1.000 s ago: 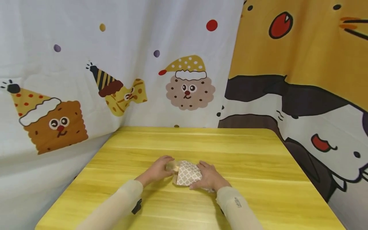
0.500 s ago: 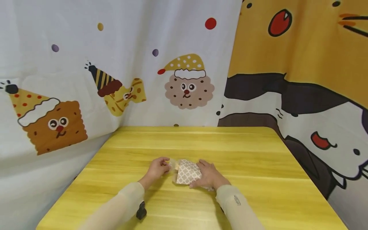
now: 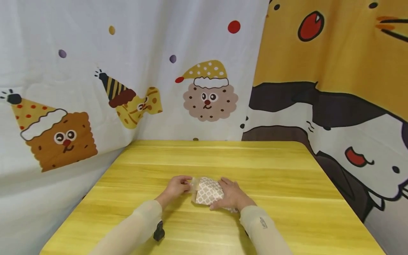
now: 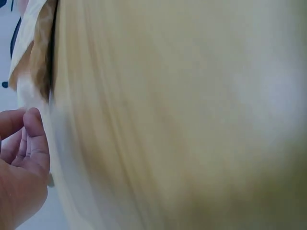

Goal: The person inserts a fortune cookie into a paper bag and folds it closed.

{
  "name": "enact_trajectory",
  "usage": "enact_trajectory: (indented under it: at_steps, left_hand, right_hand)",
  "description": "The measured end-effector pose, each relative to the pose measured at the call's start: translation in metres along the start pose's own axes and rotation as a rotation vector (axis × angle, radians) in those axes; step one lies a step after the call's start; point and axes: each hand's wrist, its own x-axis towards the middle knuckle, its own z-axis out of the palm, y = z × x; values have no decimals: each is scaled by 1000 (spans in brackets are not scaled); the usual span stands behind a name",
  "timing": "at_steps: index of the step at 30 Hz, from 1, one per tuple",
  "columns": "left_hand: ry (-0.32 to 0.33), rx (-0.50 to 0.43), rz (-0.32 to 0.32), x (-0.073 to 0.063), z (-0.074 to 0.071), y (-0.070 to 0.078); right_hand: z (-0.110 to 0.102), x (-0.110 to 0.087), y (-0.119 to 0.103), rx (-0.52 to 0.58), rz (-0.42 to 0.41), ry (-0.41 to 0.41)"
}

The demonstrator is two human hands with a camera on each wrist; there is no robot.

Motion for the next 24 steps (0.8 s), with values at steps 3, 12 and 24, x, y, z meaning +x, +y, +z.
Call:
enact_trajectory:
  at_steps: [3,12,24]
  left_hand:
    - [-45,-5,17,2,7,1]
    - [17,-26,-5,0,2,2]
    - [-56,134,84,5,11,14]
  right_hand:
    - [2,-1,1,6,18,-5]
    - [1,0,1,11,-6,9]
    - [-1,1,2,13,-10,4]
